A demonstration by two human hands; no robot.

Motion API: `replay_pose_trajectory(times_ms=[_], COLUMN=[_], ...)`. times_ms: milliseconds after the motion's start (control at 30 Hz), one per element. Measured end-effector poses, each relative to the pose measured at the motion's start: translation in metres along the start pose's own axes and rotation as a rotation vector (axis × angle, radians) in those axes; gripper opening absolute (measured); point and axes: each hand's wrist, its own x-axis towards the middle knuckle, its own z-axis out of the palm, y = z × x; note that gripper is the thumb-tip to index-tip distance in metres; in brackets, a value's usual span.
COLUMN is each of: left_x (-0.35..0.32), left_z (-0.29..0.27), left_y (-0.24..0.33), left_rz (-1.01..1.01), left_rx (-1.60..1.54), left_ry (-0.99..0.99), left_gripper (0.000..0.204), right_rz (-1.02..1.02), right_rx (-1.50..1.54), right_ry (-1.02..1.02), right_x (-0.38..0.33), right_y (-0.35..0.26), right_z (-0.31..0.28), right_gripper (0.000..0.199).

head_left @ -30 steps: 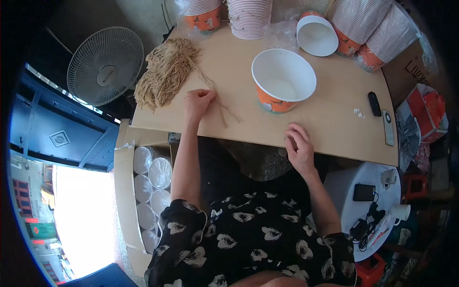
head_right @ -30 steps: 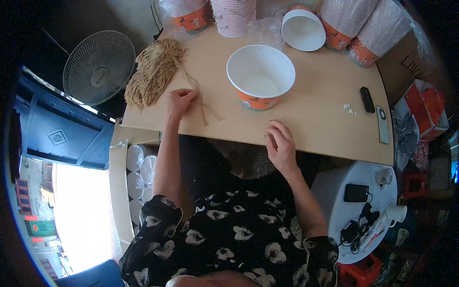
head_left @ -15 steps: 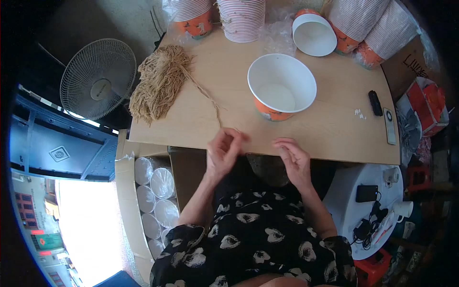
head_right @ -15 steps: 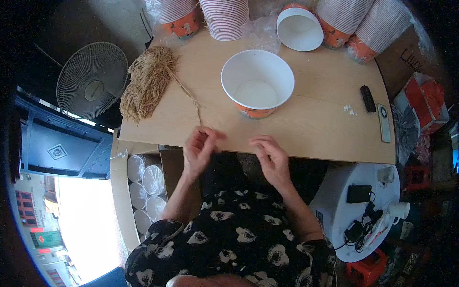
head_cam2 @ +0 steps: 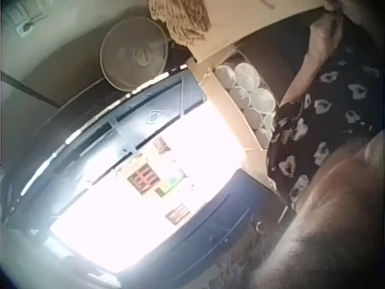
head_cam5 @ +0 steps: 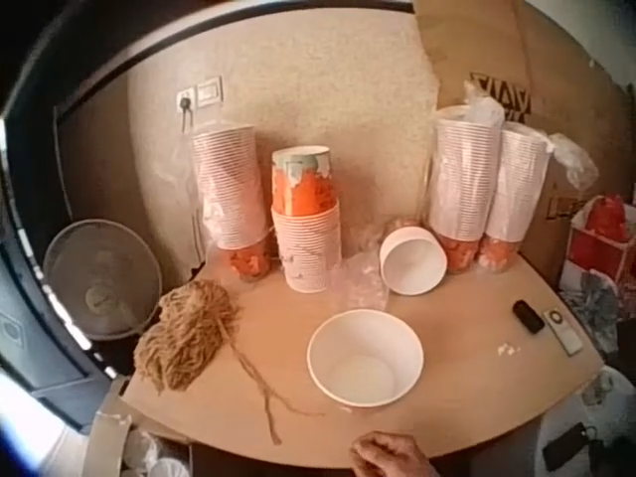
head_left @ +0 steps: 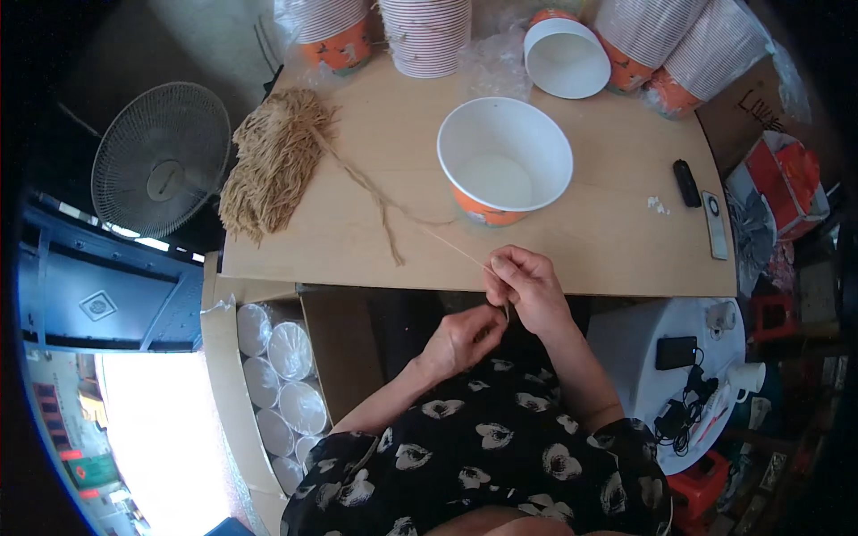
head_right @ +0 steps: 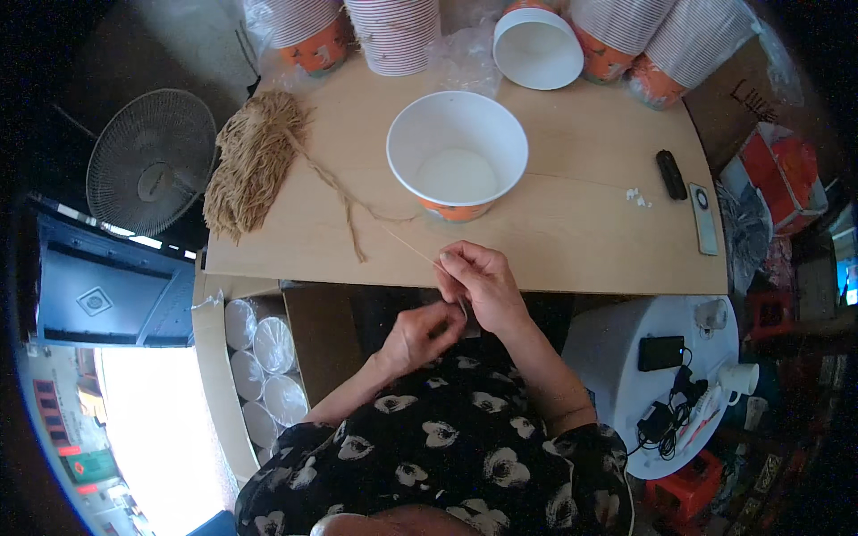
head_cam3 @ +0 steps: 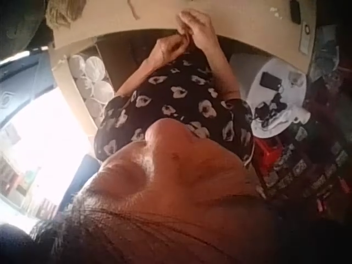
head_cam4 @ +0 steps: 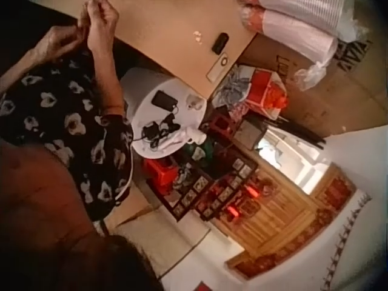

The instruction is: Attaching string handles to decorative paper buckets in a manufacturing environment.

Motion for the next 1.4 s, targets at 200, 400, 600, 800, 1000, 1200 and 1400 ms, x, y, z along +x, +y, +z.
replay_pose_trajectory(times_ms=[200,400,600,800,1000,1200,1400], left_x=[-0.003,0.002,-0.002,0.001,0.046,0.069,0.073], left_z=[0.027,0.045,0.060,0.052,-0.012,-0.031,-0.040], left_y=[-0.017,-0.029,-0.034,-0.031,0.041,0.052,0.052], left_rz=[0.035,0.149,0.192,0.167,-0.141,-0.068,0.032], left_rx=[-0.044,-0.037,-0.011,0.119,-0.323,-0.357,-0.191], left_ry=[-0.226,-0.426,-0.503,-0.463,-0.004,0.122,0.054], left_gripper=[0.011,0.011,0.012,0.016,0.035,0.018,0.012], right_rz=[0.013,-0.251,-0.331,-0.334,-0.328,-0.279,-0.276], right_rx=[0.169,-0.020,0.058,0.019,-0.051,-0.090,-0.168], right_ry=[-0.016,0.148,0.140,0.120,0.127,0.102,0.097], right_x=[-0.018,-0.028,-0.025,-0.029,-0.039,-0.043,-0.051], right_y=[-0.038,-0.063,-0.061,-0.067,-0.063,-0.059,-0.050], right_z=[-0.012,-0.030,-0.034,-0.029,-0.027,-0.023,-0.029], right_gripper=[0.021,0.020,0.018,0.021,0.027,0.028,0.025])
